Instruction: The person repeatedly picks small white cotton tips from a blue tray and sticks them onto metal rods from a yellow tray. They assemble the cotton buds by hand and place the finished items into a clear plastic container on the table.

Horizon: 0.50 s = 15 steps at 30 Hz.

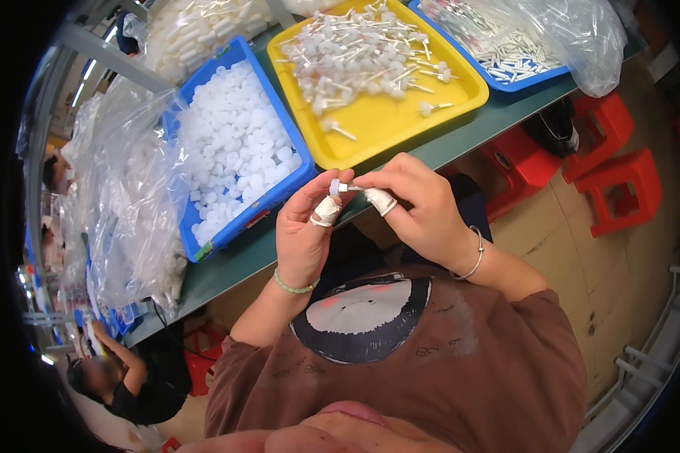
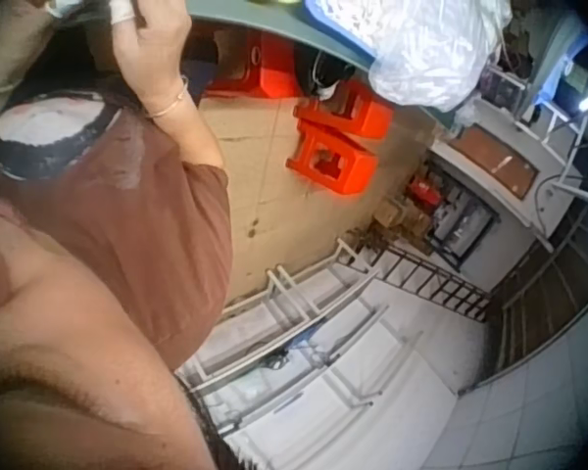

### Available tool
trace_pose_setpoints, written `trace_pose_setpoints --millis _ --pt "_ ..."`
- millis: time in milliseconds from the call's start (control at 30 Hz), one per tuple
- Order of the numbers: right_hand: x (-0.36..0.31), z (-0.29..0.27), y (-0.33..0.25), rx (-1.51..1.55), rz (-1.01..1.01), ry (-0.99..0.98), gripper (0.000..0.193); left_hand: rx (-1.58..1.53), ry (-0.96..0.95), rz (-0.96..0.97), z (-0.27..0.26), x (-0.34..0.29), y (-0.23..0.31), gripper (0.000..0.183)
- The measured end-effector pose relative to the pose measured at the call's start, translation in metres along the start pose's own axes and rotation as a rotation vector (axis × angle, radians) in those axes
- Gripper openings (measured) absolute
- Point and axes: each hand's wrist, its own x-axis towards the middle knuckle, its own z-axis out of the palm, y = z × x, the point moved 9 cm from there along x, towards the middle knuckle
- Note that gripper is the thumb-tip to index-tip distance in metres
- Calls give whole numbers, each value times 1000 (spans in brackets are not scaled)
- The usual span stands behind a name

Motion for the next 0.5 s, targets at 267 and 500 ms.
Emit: trace_pose_setpoints --millis 267,500 --pt "-7 7 -30 -322 -475 116 30 -2 33 -40 0 1 -1 38" --pt "53 -54 14 -251 -36 338 12 14 -103 -134 11 -2 10 57"
